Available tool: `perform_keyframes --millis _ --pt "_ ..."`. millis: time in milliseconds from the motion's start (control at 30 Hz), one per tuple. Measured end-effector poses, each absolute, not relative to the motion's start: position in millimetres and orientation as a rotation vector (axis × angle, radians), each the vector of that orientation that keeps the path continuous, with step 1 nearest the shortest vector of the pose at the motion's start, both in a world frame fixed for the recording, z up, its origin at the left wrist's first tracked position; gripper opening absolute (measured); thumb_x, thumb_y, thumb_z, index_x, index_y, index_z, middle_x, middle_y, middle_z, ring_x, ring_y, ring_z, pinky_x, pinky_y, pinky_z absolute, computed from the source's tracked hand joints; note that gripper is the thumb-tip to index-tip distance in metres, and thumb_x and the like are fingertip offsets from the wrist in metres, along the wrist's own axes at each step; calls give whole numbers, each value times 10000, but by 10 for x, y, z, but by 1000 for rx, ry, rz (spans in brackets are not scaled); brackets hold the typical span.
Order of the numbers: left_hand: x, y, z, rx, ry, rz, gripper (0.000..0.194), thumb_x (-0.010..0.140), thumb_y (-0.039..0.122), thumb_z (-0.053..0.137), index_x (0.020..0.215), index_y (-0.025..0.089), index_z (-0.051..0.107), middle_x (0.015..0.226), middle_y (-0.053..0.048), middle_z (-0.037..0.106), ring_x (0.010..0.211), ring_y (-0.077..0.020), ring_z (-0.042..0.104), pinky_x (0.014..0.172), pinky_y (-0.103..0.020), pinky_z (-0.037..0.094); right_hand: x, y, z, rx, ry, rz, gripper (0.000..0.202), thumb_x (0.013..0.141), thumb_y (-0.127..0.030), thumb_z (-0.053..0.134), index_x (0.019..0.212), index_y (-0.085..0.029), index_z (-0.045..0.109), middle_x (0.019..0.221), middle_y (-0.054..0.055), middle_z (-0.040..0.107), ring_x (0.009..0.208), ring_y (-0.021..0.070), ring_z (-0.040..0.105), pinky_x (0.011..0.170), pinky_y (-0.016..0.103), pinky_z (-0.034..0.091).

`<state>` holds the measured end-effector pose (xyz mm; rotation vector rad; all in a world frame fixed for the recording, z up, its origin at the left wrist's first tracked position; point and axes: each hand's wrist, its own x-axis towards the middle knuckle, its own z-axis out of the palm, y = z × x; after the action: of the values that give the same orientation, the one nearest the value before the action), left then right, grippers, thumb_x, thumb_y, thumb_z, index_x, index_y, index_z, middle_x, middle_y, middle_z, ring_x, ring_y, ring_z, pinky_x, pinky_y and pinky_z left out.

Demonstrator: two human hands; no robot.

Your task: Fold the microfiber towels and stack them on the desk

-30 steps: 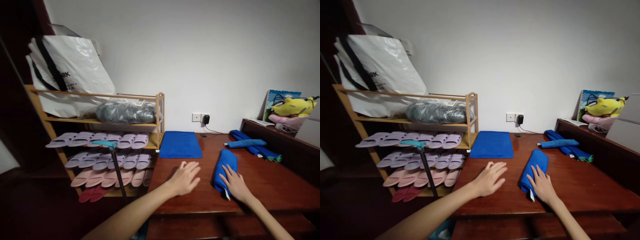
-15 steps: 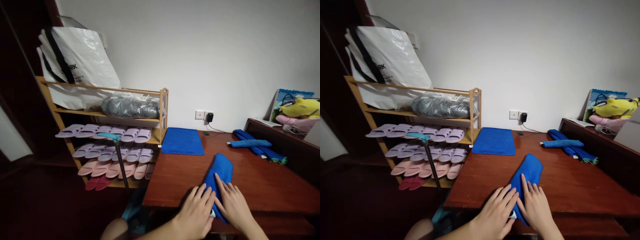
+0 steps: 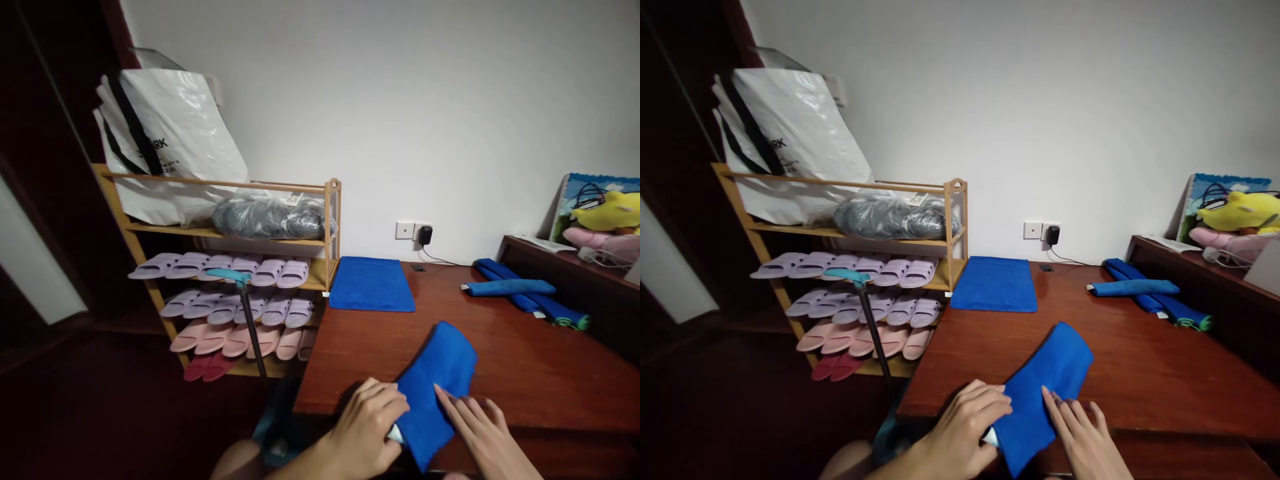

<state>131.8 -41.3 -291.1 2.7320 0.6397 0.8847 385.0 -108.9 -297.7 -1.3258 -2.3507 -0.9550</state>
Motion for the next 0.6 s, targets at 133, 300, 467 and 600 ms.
perform_keyframes --millis 133,300,467,600 --pt "1000 -196 -2611 2705 630 771 384 654 33 518 967 231 616 992 2 689 1071 -205 568 1054 -410 256 3870 -1025 -3072 -1408 -2245 -1129 694 842 -500 436 1458 -223 277 1269 56 579 1040 230 593 810 357 439" --pt "659 90 -2565 2894 1188 813 575 644 -54 435 1096 236 641 1365 -93 503 1316 -307 352 1030 -556 235 3876 -885 -3208 -1396 -2232 -1160 597 867 -422 431 1423 -218 355 1318 35 542 1124 212 529 855 342 405" --pt "684 -25 -2697 3021 1129 621 758 683 -27 419 1387 255 419 1521 -69 274 1383 -281 241 1051 -525 282 3798 -901 -3178 -1244 -2254 -1098 538 888 -417 419 1372 -181 437 1078 38 670 886 190 591 810 329 417" --pt "746 -124 -2684 2935 950 538 726 760 19 409 1426 299 338 1455 -13 408 1319 -205 382 1068 -457 311 3691 -978 -3032 -1156 -2248 -1114 427 906 -392 395 1233 -173 561 905 19 691 773 170 599 758 311 429"
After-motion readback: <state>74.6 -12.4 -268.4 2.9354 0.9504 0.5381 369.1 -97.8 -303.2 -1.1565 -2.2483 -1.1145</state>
